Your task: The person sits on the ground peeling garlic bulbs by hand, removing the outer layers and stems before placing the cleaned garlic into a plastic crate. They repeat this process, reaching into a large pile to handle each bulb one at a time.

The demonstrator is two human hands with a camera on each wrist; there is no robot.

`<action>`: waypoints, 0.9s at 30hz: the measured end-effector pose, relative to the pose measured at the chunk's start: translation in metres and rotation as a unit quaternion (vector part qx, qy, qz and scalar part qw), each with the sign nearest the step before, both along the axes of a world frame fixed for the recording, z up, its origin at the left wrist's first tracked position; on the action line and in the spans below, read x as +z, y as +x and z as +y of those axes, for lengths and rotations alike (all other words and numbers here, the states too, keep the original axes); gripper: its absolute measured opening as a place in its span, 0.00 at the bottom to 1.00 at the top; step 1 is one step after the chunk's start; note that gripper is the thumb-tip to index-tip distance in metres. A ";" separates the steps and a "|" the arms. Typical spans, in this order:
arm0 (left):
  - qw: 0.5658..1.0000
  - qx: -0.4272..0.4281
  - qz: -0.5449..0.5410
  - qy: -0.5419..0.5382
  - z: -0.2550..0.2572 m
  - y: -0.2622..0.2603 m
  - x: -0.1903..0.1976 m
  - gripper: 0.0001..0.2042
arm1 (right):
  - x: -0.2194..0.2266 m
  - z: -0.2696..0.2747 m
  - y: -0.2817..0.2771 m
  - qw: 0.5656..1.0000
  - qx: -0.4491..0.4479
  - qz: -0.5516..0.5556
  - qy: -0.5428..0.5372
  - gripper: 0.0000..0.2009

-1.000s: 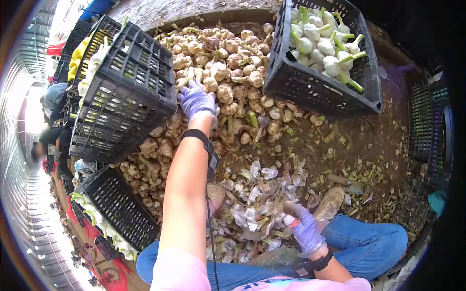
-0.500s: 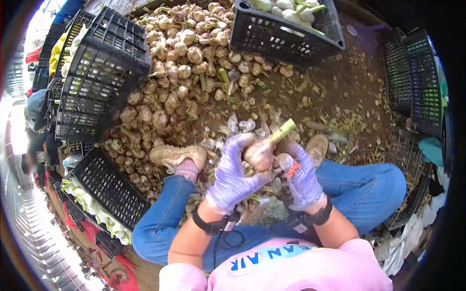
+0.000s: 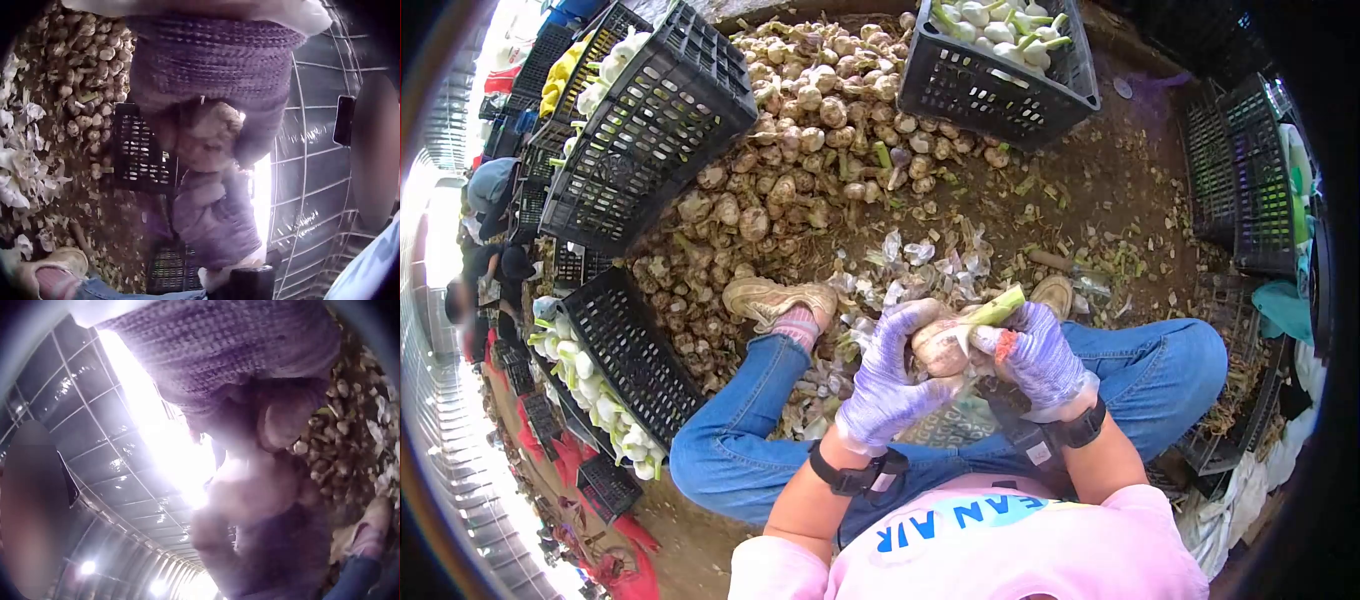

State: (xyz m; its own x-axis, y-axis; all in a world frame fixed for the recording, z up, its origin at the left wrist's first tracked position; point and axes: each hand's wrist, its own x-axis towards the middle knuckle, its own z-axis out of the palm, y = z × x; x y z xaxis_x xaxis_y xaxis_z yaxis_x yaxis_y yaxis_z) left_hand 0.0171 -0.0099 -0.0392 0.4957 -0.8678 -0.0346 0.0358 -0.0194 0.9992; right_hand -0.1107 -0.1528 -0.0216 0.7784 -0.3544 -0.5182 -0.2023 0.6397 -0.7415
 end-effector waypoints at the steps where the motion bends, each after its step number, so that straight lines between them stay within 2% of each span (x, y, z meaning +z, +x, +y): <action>1: 0.997 0.003 0.060 0.041 0.003 -0.001 -0.003 0.32 | -0.002 -0.001 -0.003 1.000 0.001 0.000 -0.001 0.16; 2: 0.990 0.005 0.118 0.083 0.005 -0.001 -0.004 0.31 | -0.007 -0.002 -0.006 0.997 0.039 -0.027 -0.061 0.16; 3: 0.912 0.010 0.409 0.027 0.006 -0.002 0.005 0.33 | -0.012 -0.002 -0.007 0.988 0.079 -0.054 -0.120 0.16; 4: 0.912 0.013 0.409 0.027 0.007 -0.002 0.002 0.33 | -0.018 0.000 -0.007 0.988 0.081 -0.055 -0.119 0.16; 6: 0.811 0.042 0.551 0.192 0.008 -0.003 -0.016 0.38 | -0.026 0.003 -0.008 0.982 0.054 -0.133 -0.124 0.18; 7: 0.853 0.039 0.502 0.140 0.009 -0.008 -0.030 0.35 | -0.019 0.003 -0.007 0.993 0.010 -0.118 -0.005 0.22; 8: 0.852 0.038 0.503 0.139 0.003 -0.008 -0.017 0.35 | -0.021 0.005 -0.007 0.993 0.010 -0.116 -0.005 0.22; 10: 0.920 0.093 0.306 0.226 -0.013 -0.006 0.023 0.32 | -0.027 0.008 -0.006 0.995 0.022 -0.073 -0.058 0.25; 11: 0.974 0.029 0.142 0.173 -0.009 -0.011 0.014 0.32 | -0.025 0.008 -0.003 0.992 0.070 -0.104 -0.021 0.25; 12: 0.977 0.024 0.160 0.141 -0.002 -0.011 0.010 0.35 | -0.021 0.009 -0.006 0.992 0.072 -0.104 -0.019 0.25; 14: 0.929 -0.010 0.350 0.116 0.008 0.003 0.009 0.37 | -0.015 0.010 -0.013 0.980 -0.015 -0.104 0.168 0.25; 15: 0.910 -0.016 0.406 0.076 0.006 0.007 0.007 0.33 | -0.015 0.014 -0.010 0.964 -0.055 -0.130 0.227 0.28; 16: 0.910 -0.017 0.407 0.076 0.003 0.008 0.009 0.33 | -0.019 0.013 -0.010 0.964 -0.056 -0.129 0.227 0.28; 18: 0.959 0.018 0.252 0.129 -0.002 0.009 0.016 0.29 | -0.028 0.007 -0.009 0.994 0.007 -0.082 0.077 0.27; 19: 0.982 0.013 0.140 0.127 0.001 0.011 0.005 0.21 | -0.029 -0.004 -0.010 0.966 0.031 -0.129 0.222 0.21; 20: 0.982 0.013 0.140 0.128 0.003 0.014 0.005 0.21 | -0.028 -0.003 -0.010 0.966 0.031 -0.128 0.222 0.21; 22: 0.997 0.013 0.061 0.050 0.003 0.019 0.010 0.12 | -0.022 -0.003 -0.008 0.962 -0.115 -0.087 0.232 0.16; 23: 0.980 0.062 0.167 0.084 0.000 0.018 0.025 0.07 | -0.021 -0.005 -0.008 0.960 -0.130 -0.090 0.230 0.15; 24: 0.980 0.062 0.168 0.085 0.003 0.021 0.021 0.07 | -0.019 -0.006 -0.007 0.960 -0.131 -0.089 0.231 0.15; 26: 0.977 0.021 0.212 -0.018 0.011 0.032 0.006 0.06 | -0.016 -0.011 -0.002 0.968 -0.196 -0.088 0.133 0.15; 27: 0.973 0.007 0.229 -0.040 0.014 0.035 0.002 0.06 | -0.016 -0.017 -0.002 0.965 -0.216 -0.131 0.067 0.15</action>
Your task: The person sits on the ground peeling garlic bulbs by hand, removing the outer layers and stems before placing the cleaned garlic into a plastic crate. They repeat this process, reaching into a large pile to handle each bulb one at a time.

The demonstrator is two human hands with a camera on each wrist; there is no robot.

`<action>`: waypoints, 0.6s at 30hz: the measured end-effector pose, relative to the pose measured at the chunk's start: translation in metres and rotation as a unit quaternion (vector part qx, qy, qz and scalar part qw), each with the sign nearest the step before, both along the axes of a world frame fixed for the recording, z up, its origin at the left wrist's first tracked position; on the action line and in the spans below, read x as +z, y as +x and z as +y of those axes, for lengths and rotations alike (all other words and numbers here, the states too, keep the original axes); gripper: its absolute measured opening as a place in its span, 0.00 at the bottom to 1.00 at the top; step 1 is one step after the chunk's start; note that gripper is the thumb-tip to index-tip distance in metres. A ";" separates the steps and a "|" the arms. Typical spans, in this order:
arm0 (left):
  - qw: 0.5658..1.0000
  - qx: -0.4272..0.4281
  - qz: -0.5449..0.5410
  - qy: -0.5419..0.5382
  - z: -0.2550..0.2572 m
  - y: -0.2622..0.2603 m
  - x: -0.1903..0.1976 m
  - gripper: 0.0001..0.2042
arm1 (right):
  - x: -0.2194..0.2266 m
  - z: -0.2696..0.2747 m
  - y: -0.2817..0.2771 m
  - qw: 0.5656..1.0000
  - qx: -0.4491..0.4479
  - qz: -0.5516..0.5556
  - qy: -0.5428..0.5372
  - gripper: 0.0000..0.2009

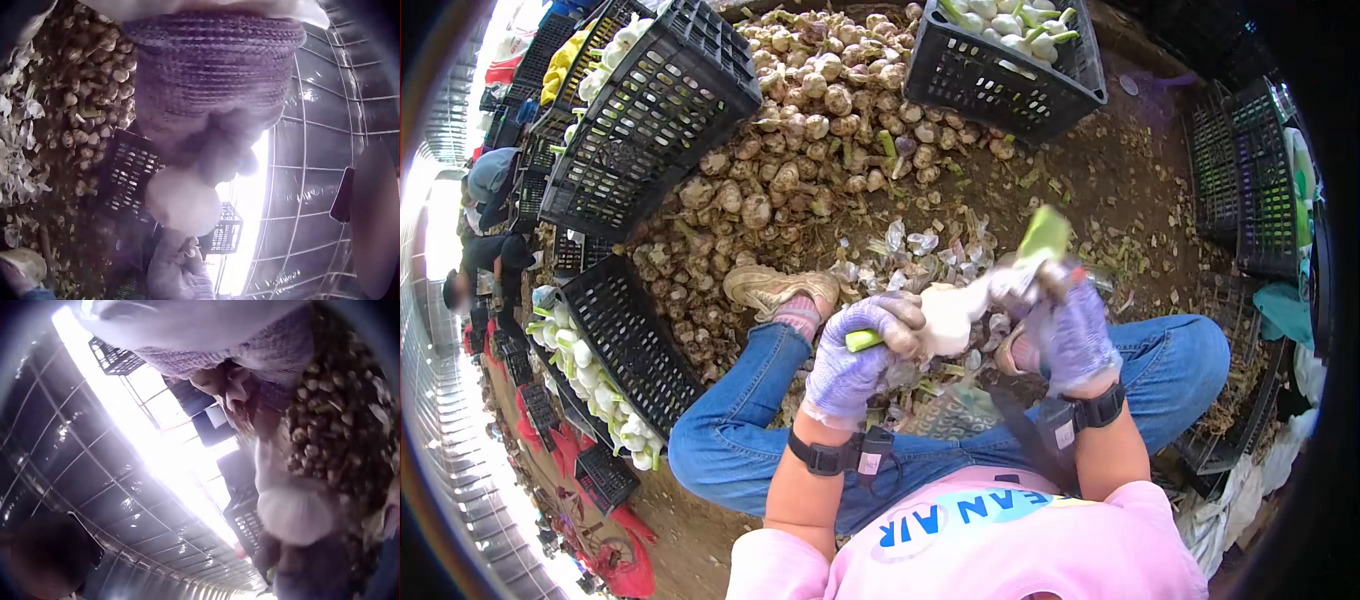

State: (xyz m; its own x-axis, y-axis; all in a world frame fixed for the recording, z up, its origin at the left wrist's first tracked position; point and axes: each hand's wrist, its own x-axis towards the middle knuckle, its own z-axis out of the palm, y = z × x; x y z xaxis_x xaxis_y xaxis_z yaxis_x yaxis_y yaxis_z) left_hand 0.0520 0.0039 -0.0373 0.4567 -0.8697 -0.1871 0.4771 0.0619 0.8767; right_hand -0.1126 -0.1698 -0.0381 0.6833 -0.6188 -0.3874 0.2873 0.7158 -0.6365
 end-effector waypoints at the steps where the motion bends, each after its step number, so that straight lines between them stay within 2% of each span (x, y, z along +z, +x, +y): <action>1: 1.000 0.000 0.000 0.001 0.002 -0.001 -0.002 0.06 | 0.007 -0.006 0.002 0.997 -0.064 0.021 -0.046 0.16; 3: 0.986 0.046 0.139 -0.080 0.000 -0.006 -0.001 0.07 | 0.008 -0.022 -0.002 0.978 -0.147 -0.146 0.000 0.19; 4: 0.972 0.140 0.187 -0.024 -0.001 -0.012 0.002 0.12 | 0.013 -0.023 -0.003 0.978 -0.147 -0.145 0.001 0.19; 5: 0.966 0.155 0.204 -0.044 -0.006 -0.010 -0.002 0.20 | 0.026 -0.022 -0.003 0.964 -0.237 -0.021 -0.122 0.21; 6: 0.947 0.195 0.253 -0.042 -0.007 -0.011 -0.006 0.21 | 0.037 -0.021 -0.002 0.911 -0.318 0.103 -0.241 0.22; 7: 0.924 0.234 0.301 -0.040 -0.009 -0.011 -0.008 0.23 | 0.045 -0.019 0.002 0.911 -0.318 0.103 -0.241 0.22; 8: 0.919 0.231 0.319 -0.022 -0.010 -0.011 -0.009 0.21 | 0.052 -0.016 0.008 0.949 -0.215 0.000 -0.230 0.23; 9: 0.919 0.230 0.319 -0.021 -0.011 -0.011 -0.010 0.21 | 0.055 -0.014 0.010 0.965 -0.108 -0.103 -0.214 0.23; 10: 0.916 0.236 0.325 -0.011 -0.013 -0.013 -0.012 0.21 | 0.023 -0.005 0.001 0.908 -0.032 0.106 -0.404 0.26; 11: 0.912 0.242 0.330 -0.002 -0.016 -0.014 -0.016 0.21 | 0.020 0.001 0.001 0.855 0.059 0.170 -0.487 0.27; 12: 0.911 0.245 0.332 0.007 -0.018 -0.018 -0.022 0.21 | 0.013 0.009 0.002 0.856 0.109 0.182 -0.471 0.28; 13: 0.911 0.246 0.333 0.009 -0.020 -0.022 -0.023 0.21 | 0.004 0.013 0.009 0.790 0.103 0.184 -0.575 0.28; 15: 0.929 0.192 0.315 0.041 -0.022 -0.030 -0.020 0.24 | 0.000 0.025 0.017 0.771 0.071 0.167 -0.610 0.24; 16: 0.939 0.150 0.307 0.049 -0.023 -0.032 -0.021 0.26 | -0.005 0.025 0.016 0.773 0.070 0.169 -0.607 0.24; 18: 0.946 0.128 0.293 0.051 -0.025 -0.030 -0.021 0.26 | -0.012 0.021 0.013 0.846 0.092 0.120 -0.511 0.16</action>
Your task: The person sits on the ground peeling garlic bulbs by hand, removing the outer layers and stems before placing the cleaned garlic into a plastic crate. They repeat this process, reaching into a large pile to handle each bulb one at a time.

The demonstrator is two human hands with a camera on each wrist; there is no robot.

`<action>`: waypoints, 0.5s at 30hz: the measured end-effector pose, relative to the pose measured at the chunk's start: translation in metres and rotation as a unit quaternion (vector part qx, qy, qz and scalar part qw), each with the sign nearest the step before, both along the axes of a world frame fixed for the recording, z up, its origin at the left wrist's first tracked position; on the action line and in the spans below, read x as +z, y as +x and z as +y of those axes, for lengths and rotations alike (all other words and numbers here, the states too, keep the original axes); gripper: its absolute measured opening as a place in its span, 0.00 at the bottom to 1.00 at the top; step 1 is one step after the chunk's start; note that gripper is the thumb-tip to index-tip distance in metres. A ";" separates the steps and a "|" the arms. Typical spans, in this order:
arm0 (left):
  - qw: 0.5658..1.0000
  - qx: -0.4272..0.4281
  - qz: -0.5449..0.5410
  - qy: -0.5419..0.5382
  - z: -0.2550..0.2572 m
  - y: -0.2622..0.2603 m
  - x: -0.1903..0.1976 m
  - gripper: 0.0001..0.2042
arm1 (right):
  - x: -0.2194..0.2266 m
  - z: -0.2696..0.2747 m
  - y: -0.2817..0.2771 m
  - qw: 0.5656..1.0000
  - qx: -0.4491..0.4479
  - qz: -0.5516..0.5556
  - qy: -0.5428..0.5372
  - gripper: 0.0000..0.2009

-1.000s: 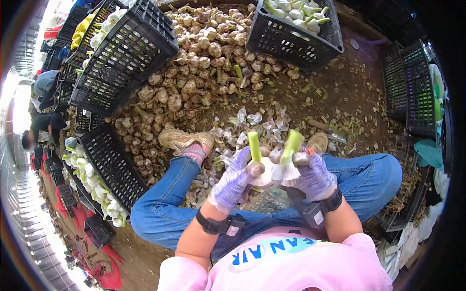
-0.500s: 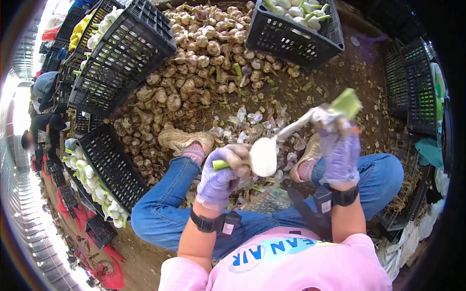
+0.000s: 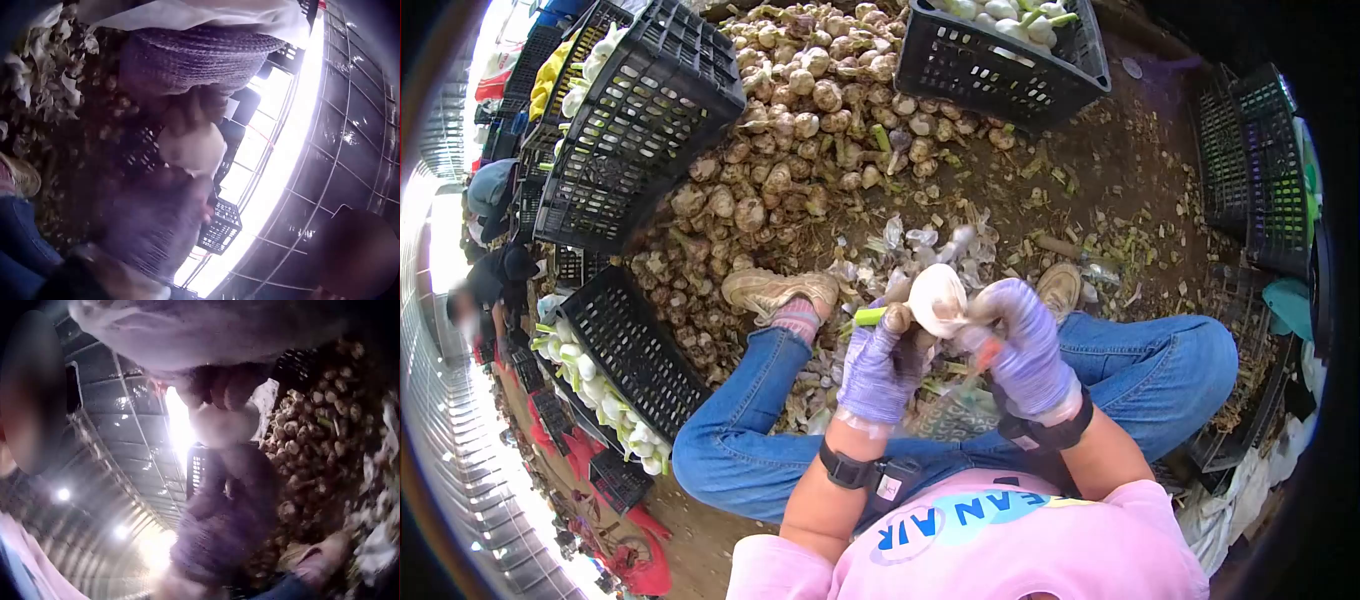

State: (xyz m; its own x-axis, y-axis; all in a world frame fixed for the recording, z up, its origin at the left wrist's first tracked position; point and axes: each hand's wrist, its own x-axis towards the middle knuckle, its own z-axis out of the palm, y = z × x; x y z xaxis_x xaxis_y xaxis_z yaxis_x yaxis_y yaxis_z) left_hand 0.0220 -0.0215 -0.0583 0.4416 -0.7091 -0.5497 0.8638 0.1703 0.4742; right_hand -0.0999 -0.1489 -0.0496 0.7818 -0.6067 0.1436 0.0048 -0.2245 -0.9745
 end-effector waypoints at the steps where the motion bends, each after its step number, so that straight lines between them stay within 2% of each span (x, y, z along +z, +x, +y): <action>1: 1.000 -0.020 -0.016 -0.007 -0.001 0.002 -0.001 0.27 | 0.003 -0.006 0.001 1.000 -0.001 0.000 0.001 0.16; 2: 0.999 -0.039 -0.030 -0.012 -0.001 0.003 -0.001 0.27 | 0.009 -0.016 0.003 0.968 -0.071 -0.101 0.219 0.13; 3: 0.999 -0.038 -0.028 -0.008 -0.001 0.002 -0.003 0.27 | 0.010 -0.024 0.004 0.873 -0.138 -0.194 0.425 0.10; 5: 0.998 -0.019 0.051 -0.024 -0.001 0.004 -0.008 0.28 | 0.000 -0.048 -0.004 0.833 -0.227 -0.088 0.497 0.08; 6: 0.998 -0.020 0.050 -0.023 -0.003 0.005 -0.011 0.28 | 0.000 -0.049 -0.003 0.861 -0.207 -0.094 0.455 0.08; 7: 0.997 -0.001 0.066 -0.029 -0.006 0.008 -0.015 0.28 | -0.003 -0.047 -0.003 0.861 -0.207 -0.096 0.454 0.08; 9: 0.996 0.023 0.079 -0.036 -0.019 0.013 -0.017 0.28 | -0.014 -0.034 0.000 0.879 -0.173 -0.032 0.443 0.06; 10: 0.999 0.025 0.027 -0.036 -0.036 0.019 -0.014 0.28 | -0.020 -0.032 0.003 0.889 -0.168 0.044 0.423 0.06; 11: 0.999 0.029 -0.025 -0.033 -0.052 0.028 -0.009 0.28 | -0.022 -0.028 0.005 0.874 -0.174 0.023 0.453 0.05; 14: 0.974 0.007 -0.131 -0.182 -0.109 0.062 0.051 0.26 | -0.024 -0.024 0.008 0.864 -0.135 0.016 0.484 0.06; 15: 0.963 0.014 -0.158 -0.218 -0.122 0.071 0.065 0.26 | -0.026 -0.024 0.007 0.883 -0.124 0.044 0.450 0.06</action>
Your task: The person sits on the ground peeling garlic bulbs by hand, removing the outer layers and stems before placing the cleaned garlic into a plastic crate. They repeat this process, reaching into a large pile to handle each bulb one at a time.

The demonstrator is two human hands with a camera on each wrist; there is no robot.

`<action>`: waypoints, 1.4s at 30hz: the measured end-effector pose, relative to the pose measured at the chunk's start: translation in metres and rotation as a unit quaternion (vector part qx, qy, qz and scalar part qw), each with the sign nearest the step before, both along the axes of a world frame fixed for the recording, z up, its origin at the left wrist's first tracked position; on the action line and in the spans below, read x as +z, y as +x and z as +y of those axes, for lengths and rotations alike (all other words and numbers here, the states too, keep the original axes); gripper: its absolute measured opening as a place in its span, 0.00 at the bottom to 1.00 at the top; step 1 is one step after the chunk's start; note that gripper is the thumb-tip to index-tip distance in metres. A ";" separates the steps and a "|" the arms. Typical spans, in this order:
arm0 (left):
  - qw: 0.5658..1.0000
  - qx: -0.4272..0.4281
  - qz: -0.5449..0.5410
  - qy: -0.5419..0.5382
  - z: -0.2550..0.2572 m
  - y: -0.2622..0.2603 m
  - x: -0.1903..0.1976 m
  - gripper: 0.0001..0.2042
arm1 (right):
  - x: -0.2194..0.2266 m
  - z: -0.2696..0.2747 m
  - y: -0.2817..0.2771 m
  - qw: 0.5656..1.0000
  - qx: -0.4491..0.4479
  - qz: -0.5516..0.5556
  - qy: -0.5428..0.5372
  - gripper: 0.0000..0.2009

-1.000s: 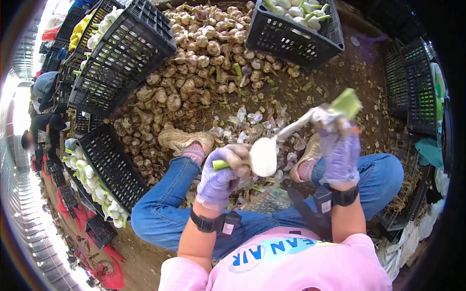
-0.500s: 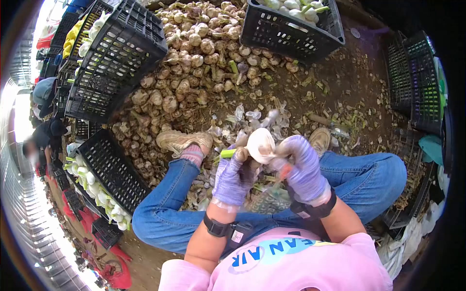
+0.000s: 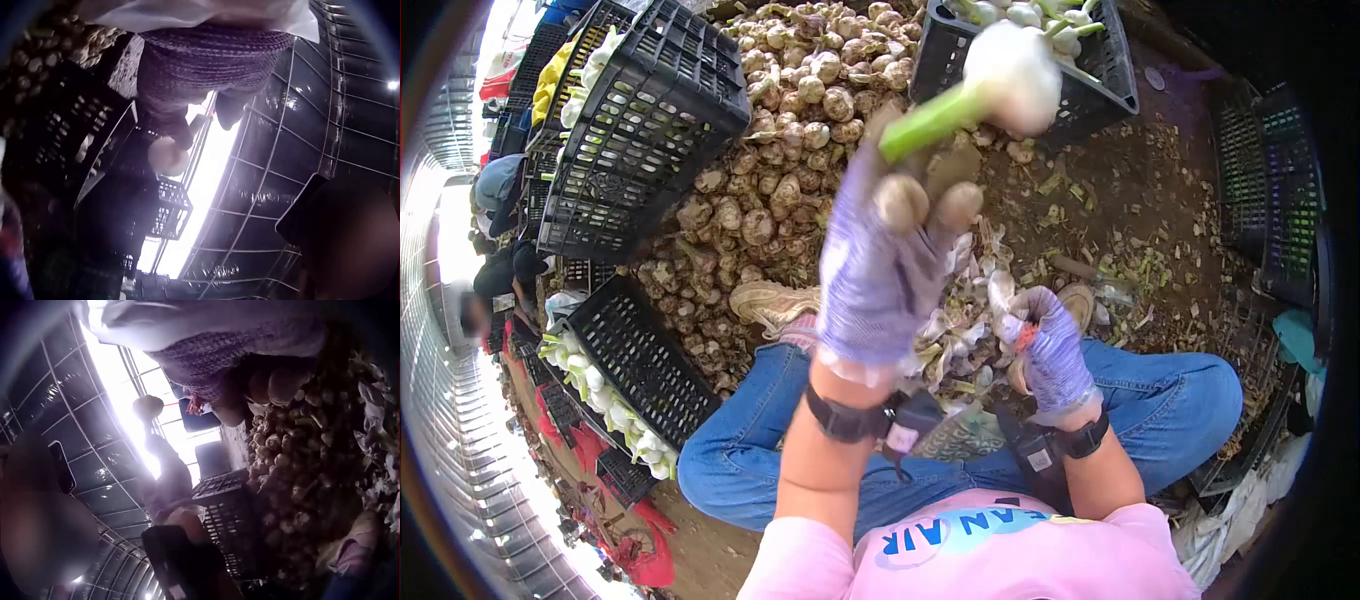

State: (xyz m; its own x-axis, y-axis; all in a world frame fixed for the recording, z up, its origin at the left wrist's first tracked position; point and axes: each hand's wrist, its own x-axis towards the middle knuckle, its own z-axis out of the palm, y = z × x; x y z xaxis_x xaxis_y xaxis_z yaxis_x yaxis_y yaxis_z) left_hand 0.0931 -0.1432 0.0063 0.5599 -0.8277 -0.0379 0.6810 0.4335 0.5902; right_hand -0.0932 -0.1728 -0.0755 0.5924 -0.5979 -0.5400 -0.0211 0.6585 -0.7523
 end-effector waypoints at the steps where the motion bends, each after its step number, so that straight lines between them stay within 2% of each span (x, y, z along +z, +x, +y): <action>1: 1.000 0.004 -0.023 -0.021 -0.007 0.017 -0.007 0.23 | -0.002 -0.003 0.000 0.999 0.026 0.022 -0.037 0.07; 2: 0.996 0.044 -0.056 0.045 -0.008 0.033 -0.012 0.20 | -0.003 -0.007 0.000 0.999 0.026 0.021 -0.039 0.07; 3: 0.985 0.095 -0.091 0.113 -0.009 0.049 -0.028 0.18 | -0.003 -0.010 0.001 0.992 0.062 0.069 -0.087 0.07; 4: 0.969 0.147 -0.063 0.186 -0.010 0.070 -0.053 0.16 | -0.005 -0.012 0.000 0.979 0.098 0.117 -0.133 0.08; 5: 0.944 0.164 -0.085 0.273 -0.006 0.089 -0.076 0.13 | -0.011 -0.013 0.000 0.959 0.135 0.154 -0.194 0.10; 6: 0.916 0.171 -0.130 0.340 0.000 0.107 -0.110 0.13 | -0.013 -0.013 0.004 0.960 0.135 0.154 -0.191 0.10; 7: 0.891 0.145 -0.165 0.398 0.009 0.122 -0.145 0.14 | -0.012 -0.011 0.008 0.985 0.089 0.116 -0.096 0.12; 8: 0.841 0.109 -0.216 0.484 0.013 0.131 -0.173 0.14 | -0.014 -0.010 0.011 0.996 0.043 0.076 0.000 0.14; 9: 0.812 0.050 -0.236 0.532 0.014 0.135 -0.195 0.16 | -0.023 -0.009 0.008 0.993 0.078 0.085 -0.025 0.16; 10: 0.758 0.010 -0.319 0.569 0.018 0.141 -0.229 0.18 | -0.024 -0.010 0.010 0.993 0.078 0.089 -0.023 0.16; 12: 0.674 -0.029 -0.420 0.606 0.005 0.139 -0.253 0.23 | -0.025 -0.011 0.016 0.990 0.097 0.093 -0.036 0.18; 13: 0.613 -0.050 -0.440 0.654 -0.001 0.134 -0.265 0.23 | -0.037 -0.006 0.013 0.989 0.108 0.071 -0.074 0.19; 14: 0.548 -0.073 -0.457 0.697 -0.012 0.125 -0.257 0.24 | -0.037 -0.007 0.013 0.989 0.108 0.077 -0.072 0.19; 15: 0.546 -0.048 -0.473 0.690 -0.012 0.126 -0.275 0.21 | -0.037 -0.007 0.014 0.995 0.090 0.048 0.018 0.19; 16: 0.547 -0.052 -0.473 0.689 -0.012 0.122 -0.276 0.21 | -0.036 -0.007 0.013 0.992 0.070 0.017 0.108 0.19; 18: 0.581 -0.015 -0.476 0.660 -0.009 0.113 -0.264 0.17 | -0.032 -0.013 0.013 0.986 0.101 0.022 0.133 0.18; 19: 0.685 0.043 -0.446 0.575 0.004 0.110 -0.290 0.14 | -0.030 -0.013 0.013 0.984 0.124 0.051 0.115 0.18; 20: 0.826 0.002 -0.279 0.489 0.005 0.098 -0.269 0.16 | -0.027 -0.012 0.012 0.981 0.146 0.082 0.096 0.18; 21: 0.772 -0.050 -0.260 0.578 -0.011 0.068 -0.174 0.21 | -0.018 -0.011 0.015 0.985 0.132 0.083 0.078 0.17; 22: 0.867 -0.048 -0.213 0.448 0.010 0.058 -0.183 0.28 | -0.018 -0.006 0.015 0.985 0.129 0.082 0.077 0.17; 23: 0.923 -0.057 -0.172 0.339 0.021 0.041 -0.165 0.35 | -0.021 0.001 0.014 0.988 0.132 0.052 -0.066 0.16; 24: 0.923 -0.081 -0.171 0.335 0.034 0.026 -0.134 0.39 | -0.021 0.007 0.014 0.969 0.132 0.022 -0.208 0.15; 25: 0.946 -0.109 -0.084 0.295 0.038 0.009 -0.100 0.40 | -0.017 0.012 0.017 0.988 0.098 0.006 -0.117 0.14; 26: 0.955 -0.122 -0.043 0.267 0.052 -0.005 -0.094 0.39 | -0.010 0.012 0.017 0.988 0.095 0.005 -0.120 0.14; 28: 0.958 -0.088 -0.058 0.267 0.070 -0.031 -0.064 0.36 | 0.011 0.010 0.013 0.988 0.126 0.035 -0.080 0.14; 29: 0.959 -0.087 -0.063 0.263 0.079 -0.041 -0.055 0.36 | 0.020 0.013 0.005 0.993 0.110 -0.005 -0.036 0.15; 30: 0.954 -0.076 -0.090 0.275 0.088 -0.049 -0.047 0.34 | 0.027 0.018 0.003 0.993 0.109 -0.009 -0.040 0.15; 32: 0.942 -0.056 -0.133 0.302 0.100 -0.064 -0.026 0.29 | 0.039 0.029 0.003 0.995 0.049 -0.084 -0.026 0.15; 34: 0.952 -0.024 -0.181 0.246 0.113 -0.078 -0.024 0.29 | 0.047 0.038 -0.004 0.992 0.072 -0.086 -0.058 0.16; 35: 0.942 0.011 -0.248 0.226 0.118 -0.083 -0.030 0.29 | 0.048 0.042 -0.004 0.992 0.058 -0.102 -0.044 0.16; 36: 0.942 0.015 -0.252 0.222 0.124 -0.082 -0.031 0.29 | 0.051 0.046 -0.004 0.992 0.046 -0.117 -0.030 0.17; 37: 0.881 0.023 -0.413 0.229 0.129 -0.080 -0.030 0.29 | 0.056 0.049 -0.007 0.993 0.043 -0.107 -0.031 0.15; 38: 0.795 0.030 -0.561 0.231 0.133 -0.079 -0.028 0.29 | 0.060 0.051 -0.009 0.992 0.045 -0.110 -0.036 0.15; 40: 0.789 0.034 -0.564 0.242 0.140 -0.083 -0.019 0.28 | 0.065 0.055 -0.012 0.993 0.054 -0.104 -0.016 0.13; 42: 0.758 0.046 -0.604 0.242 0.144 -0.085 -0.012 0.28 | 0.069 0.054 -0.015 0.993 0.080 -0.092 -0.011 0.13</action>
